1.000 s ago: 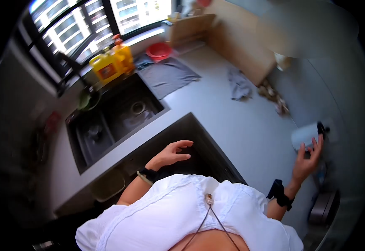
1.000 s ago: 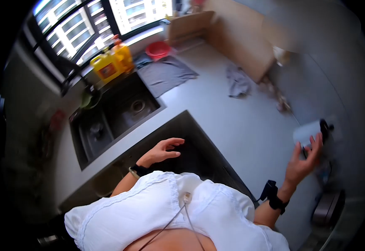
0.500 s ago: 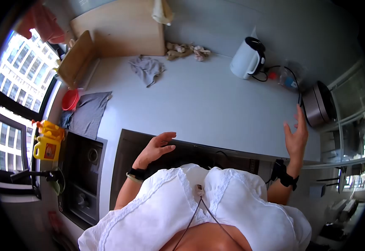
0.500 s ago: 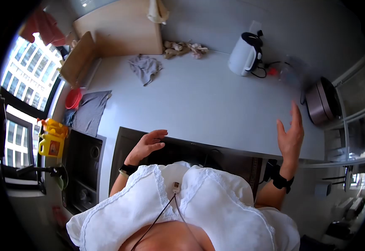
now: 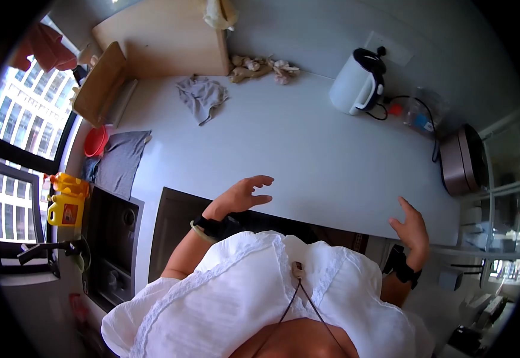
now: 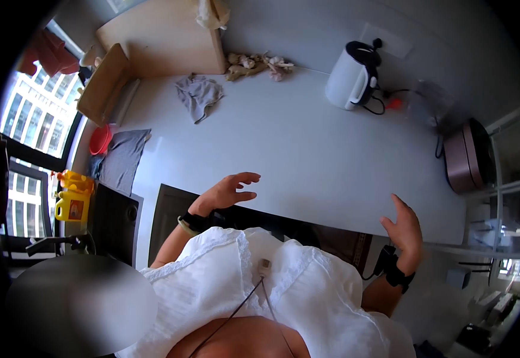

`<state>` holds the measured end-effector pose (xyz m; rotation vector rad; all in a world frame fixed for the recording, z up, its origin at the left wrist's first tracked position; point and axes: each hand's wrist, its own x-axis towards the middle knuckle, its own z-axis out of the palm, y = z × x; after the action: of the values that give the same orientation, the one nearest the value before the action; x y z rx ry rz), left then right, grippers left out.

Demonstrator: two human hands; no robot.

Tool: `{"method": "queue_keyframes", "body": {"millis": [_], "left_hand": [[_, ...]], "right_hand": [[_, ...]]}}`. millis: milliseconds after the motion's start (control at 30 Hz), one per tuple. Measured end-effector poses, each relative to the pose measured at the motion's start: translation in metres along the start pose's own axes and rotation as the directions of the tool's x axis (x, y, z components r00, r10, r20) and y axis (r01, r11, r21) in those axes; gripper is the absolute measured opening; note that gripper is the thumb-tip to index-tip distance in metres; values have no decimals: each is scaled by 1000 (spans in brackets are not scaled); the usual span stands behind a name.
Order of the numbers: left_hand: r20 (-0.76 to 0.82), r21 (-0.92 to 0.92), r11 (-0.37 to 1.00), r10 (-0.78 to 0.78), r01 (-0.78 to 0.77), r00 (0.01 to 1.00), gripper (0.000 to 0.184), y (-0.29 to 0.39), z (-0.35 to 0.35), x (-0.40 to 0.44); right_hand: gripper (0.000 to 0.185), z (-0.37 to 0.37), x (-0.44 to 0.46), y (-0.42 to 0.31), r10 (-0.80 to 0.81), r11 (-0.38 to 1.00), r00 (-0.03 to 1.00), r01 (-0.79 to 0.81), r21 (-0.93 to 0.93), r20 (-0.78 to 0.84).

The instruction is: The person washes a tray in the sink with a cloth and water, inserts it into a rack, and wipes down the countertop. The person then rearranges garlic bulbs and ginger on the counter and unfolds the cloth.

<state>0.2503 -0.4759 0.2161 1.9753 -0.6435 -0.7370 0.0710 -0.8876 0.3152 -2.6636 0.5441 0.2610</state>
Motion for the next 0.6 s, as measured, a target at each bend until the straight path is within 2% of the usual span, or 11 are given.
{"method": "queue_keyframes", "body": {"millis": [133,200,300,333,400,500,533,600], "left_hand": [[-120,95,992,-71,83,990,45,-24,-37,10],[-195,153,984,-56,86,979,45,-31,-59,14],[-234,169,983,-32,73,972,47,-48,-98,27],[-234,162,979,-83,123,969,49,-48,-115,32],[-308,209,970,-56,126,950,52,-68,-144,45],[-491,164,980,-21,116,871,53,-106,-190,76],[-542,151,987,41,49,840,53,-122,-207,89],[-550,259,959,47,116,834,55,-154,-245,123]], "right_hand": [[64,14,26,-23,-70,998,997,70,6,32],[64,18,37,-36,-75,997,997,74,35,34],[62,22,52,-61,-47,999,994,46,6,102],[62,23,57,-72,-54,998,993,56,-9,102],[61,22,67,-95,-72,996,993,76,-36,96],[61,24,82,-130,-96,994,992,99,-35,83],[62,28,88,-140,-100,994,990,104,-43,96],[64,35,99,-155,-101,992,987,110,-65,125]]}}
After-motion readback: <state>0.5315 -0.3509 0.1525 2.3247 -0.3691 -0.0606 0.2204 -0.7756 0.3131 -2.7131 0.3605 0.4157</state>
